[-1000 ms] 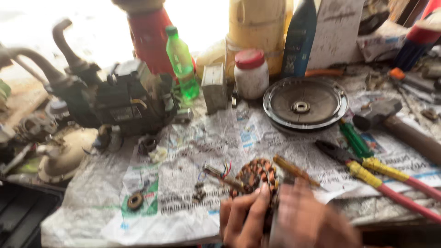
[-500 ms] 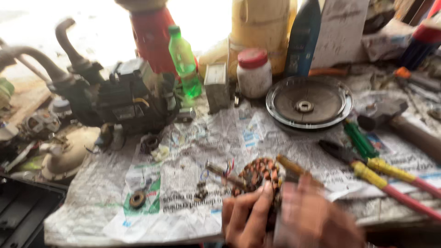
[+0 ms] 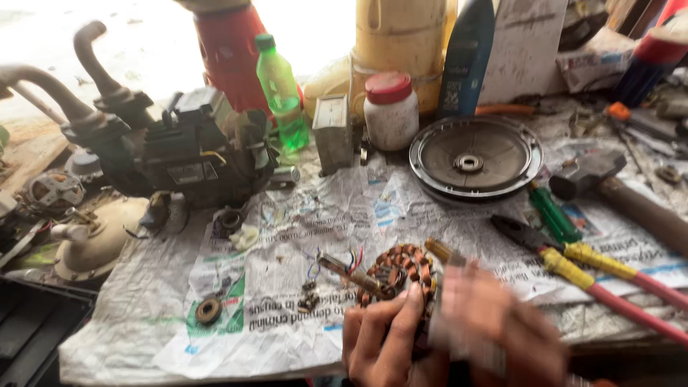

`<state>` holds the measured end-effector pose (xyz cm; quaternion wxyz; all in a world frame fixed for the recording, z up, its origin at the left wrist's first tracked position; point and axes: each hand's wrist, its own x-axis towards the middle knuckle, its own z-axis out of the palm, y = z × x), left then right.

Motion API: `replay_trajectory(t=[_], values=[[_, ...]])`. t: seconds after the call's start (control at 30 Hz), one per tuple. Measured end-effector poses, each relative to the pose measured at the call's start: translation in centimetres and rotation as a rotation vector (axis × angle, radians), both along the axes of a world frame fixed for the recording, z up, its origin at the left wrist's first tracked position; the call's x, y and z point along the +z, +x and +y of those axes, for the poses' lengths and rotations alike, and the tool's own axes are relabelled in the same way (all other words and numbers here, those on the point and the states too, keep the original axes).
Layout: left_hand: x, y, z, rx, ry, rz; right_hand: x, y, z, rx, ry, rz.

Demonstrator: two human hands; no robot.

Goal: The person holds a motor rotor and uses a sanding block to smooth its surface. They rotate the rotor to access different areas and continue sanding throughout the clip.

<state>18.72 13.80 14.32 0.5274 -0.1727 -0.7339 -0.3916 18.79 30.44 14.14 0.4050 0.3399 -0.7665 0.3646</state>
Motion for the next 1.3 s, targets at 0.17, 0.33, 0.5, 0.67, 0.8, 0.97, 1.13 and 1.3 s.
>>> replay_trajectory(t=[0.17, 0.33, 0.5, 0.67, 0.8, 0.97, 1.13, 1.3], values=[[0.2, 0.0, 0.1, 0.012, 0.025, -0.079, 0.7, -0.1, -0.7, 0.046, 0.028, -0.004], [0.3, 0.2, 0.2, 0.024, 0.023, -0.068, 0.9, 0.7, -1.1, 0.006, 0.084, 0.039], [0.1, 0.6, 0.1, 0.013, -0.040, -0.130, 0.8, 1.0, -0.7, 0.069, 0.170, 0.034], [-0.1, 0.3, -0.2, 0.002, -0.073, -0.077, 0.1, -0.3, -0.6, 0.063, 0.075, 0.027], [-0.1, 0.2, -0.2, -0.012, 0.020, -0.061, -0.4, -0.5, 0.3, 0.084, 0.073, 0.093], [-0.1, 0.2, -0.1, -0.041, -0.011, -0.068, -0.8, 0.0, 0.5, 0.077, 0.086, 0.055], [-0.2, -0.1, -0.4, -0.029, -0.053, -0.086, -1.0, -0.2, 0.1, 0.113, 0.146, 0.073], [-0.4, -0.5, -0.6, -0.047, -0.015, -0.023, -1.8, -0.4, 0.5, 0.083, 0.112, 0.051]])
